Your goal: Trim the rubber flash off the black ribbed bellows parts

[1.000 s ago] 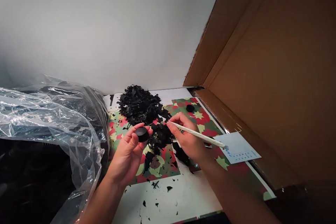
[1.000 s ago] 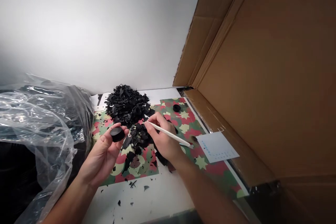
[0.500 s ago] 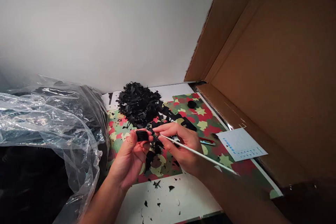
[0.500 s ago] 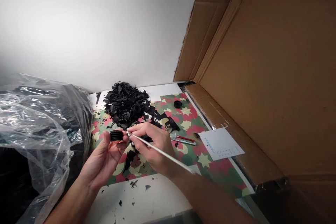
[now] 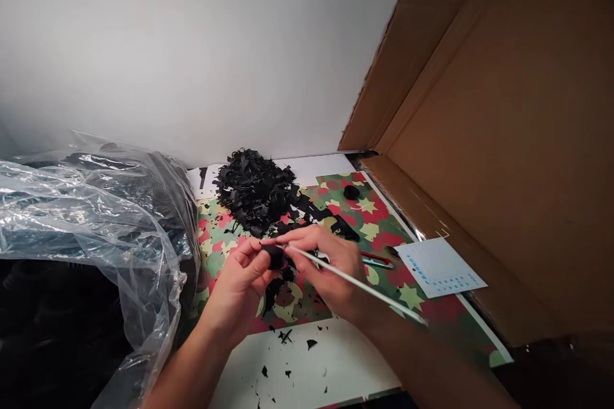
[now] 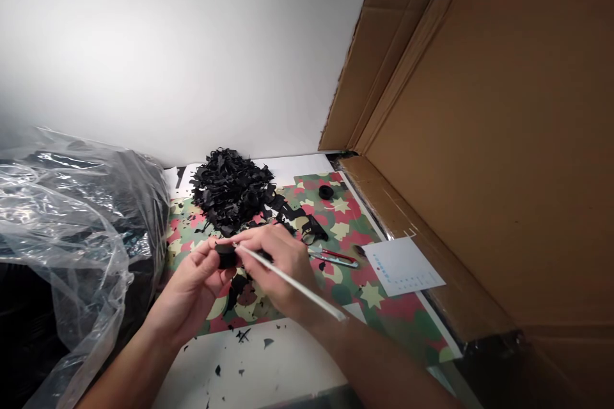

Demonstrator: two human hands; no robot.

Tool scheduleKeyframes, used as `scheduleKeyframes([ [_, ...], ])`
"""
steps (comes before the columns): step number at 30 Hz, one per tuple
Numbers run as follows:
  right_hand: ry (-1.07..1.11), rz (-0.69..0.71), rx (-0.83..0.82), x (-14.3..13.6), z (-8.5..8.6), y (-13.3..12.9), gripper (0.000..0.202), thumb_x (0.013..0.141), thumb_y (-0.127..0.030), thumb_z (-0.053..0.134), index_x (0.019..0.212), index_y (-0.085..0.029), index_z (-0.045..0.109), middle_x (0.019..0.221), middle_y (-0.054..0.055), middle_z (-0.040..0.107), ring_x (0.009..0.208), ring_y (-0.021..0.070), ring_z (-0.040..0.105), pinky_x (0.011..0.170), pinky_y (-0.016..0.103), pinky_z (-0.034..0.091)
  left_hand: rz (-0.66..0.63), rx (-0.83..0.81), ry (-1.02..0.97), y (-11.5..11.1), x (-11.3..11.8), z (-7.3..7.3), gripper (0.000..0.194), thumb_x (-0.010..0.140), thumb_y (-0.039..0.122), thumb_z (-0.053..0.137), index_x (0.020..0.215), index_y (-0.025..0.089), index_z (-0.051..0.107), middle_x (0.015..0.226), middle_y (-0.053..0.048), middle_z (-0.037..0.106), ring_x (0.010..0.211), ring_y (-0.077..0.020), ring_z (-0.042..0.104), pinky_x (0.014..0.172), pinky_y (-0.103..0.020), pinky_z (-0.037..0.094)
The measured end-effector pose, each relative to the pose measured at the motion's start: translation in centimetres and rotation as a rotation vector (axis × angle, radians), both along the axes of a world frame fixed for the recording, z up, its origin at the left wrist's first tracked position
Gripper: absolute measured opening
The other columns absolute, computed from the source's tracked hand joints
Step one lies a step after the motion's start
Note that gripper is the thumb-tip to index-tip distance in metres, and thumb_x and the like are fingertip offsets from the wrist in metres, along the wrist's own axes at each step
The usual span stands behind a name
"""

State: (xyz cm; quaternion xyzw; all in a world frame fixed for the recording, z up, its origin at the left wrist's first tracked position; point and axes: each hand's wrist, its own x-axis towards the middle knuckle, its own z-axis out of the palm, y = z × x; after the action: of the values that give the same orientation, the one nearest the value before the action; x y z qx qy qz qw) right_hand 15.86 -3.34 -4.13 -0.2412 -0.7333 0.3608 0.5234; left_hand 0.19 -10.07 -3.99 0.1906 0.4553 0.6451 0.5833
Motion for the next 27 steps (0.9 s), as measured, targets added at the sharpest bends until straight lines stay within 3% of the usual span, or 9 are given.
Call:
scheduleKeyframes([
  [4,0.0,-0.21,-0.143,0.9,0.1,1.4,0.016,0.094,-0.024,0.063,0.078,-0.024,0.064,0.085,0.003,0.075,0.078,0.0191,0.071,0.073,0.032,0.058,0.057,0.079,0.367,-0.2,-0.2,0.3,0.039,0.058,0.036,0.1,0.089,0.021,0.083,0.092,-0.004,0.076,0.087,-0.017,0.068,0.075,-0.023,0.056],
  [7,0.006,-0.155,-0.239,1.3,0.0,1.6,0.02,0.095,-0.033,0.064,0.078,-0.024,0.06,0.064,-0.004,0.06,0.057,0.0141,0.058,0.054,0.026,0.05,0.057,0.161,0.515,-0.3,-0.2,0.5,0.036,0.066,0.038,0.095,0.097,0.023,0.084,0.093,-0.004,0.074,0.087,-0.0175,0.067,0.076,-0.024,0.056],
  [9,0.01,-0.056,-0.27,1.2,-0.1,1.3,0.018,0.101,-0.039,0.057,0.092,-0.025,0.064,0.061,-0.006,0.057,0.05,0.0122,0.052,0.048,0.024,0.046,0.019,0.181,0.444,-0.4,-0.1,0.6,0.048,0.07,0.04,0.093,0.114,0.024,0.08,0.095,-0.005,0.075,0.081,-0.0166,0.067,0.072,-0.024,0.056],
  [12,0.009,0.097,-0.201,1.2,-0.3,0.7,0.033,0.108,-0.046,0.044,0.118,-0.028,0.069,0.072,-0.001,0.069,0.059,0.0144,0.061,0.058,0.028,0.054,-0.091,0.168,0.163,-0.4,-0.3,0.9,0.066,0.078,0.049,0.086,0.135,0.025,0.065,0.097,-0.008,0.079,0.067,-0.0156,0.067,0.057,-0.024,0.054],
  [15,-0.037,0.12,-0.096,1.2,-0.4,0.6,0.035,0.106,-0.051,0.05,0.117,-0.03,0.075,0.081,0.003,0.074,0.077,0.0197,0.068,0.074,0.036,0.059,-0.153,0.173,0.024,-0.3,-0.6,1.1,0.053,0.079,0.049,0.085,0.12,0.022,0.066,0.091,-0.009,0.08,0.061,-0.0147,0.067,0.05,-0.021,0.052],
  [19,-0.09,0.038,-0.07,1.1,-0.3,1.2,0.036,0.097,-0.057,0.062,0.111,-0.028,0.078,0.087,0.005,0.071,0.078,0.0207,0.065,0.074,0.036,0.058,-0.171,0.204,0.046,-0.1,-0.5,1.1,0.036,0.075,0.042,0.09,0.081,0.016,0.065,0.089,-0.004,0.077,0.058,-0.0108,0.067,0.048,-0.017,0.052],
  [24,-0.072,0.351,-0.216,0.6,-0.6,1.4,0.042,0.092,-0.061,0.066,0.114,-0.027,0.078,0.1,0.005,0.073,0.085,0.0205,0.069,0.078,0.034,0.059,-0.157,0.066,0.145,0.0,0.3,0.8,0.045,0.069,0.051,0.091,0.082,0.019,0.062,0.072,0.002,0.067,0.053,-0.0121,0.064,0.041,-0.017,0.049],
  [27,-0.067,0.378,-0.261,0.1,-0.9,0.7,0.036,0.09,-0.054,0.074,0.113,-0.027,0.078,0.098,0.004,0.074,0.086,0.0196,0.069,0.081,0.034,0.059,-0.003,0.054,0.338,0.0,0.4,0.4,0.047,0.074,0.059,0.084,0.079,0.021,0.057,0.065,0.005,0.061,0.048,-0.0098,0.057,0.04,-0.018,0.047],
])
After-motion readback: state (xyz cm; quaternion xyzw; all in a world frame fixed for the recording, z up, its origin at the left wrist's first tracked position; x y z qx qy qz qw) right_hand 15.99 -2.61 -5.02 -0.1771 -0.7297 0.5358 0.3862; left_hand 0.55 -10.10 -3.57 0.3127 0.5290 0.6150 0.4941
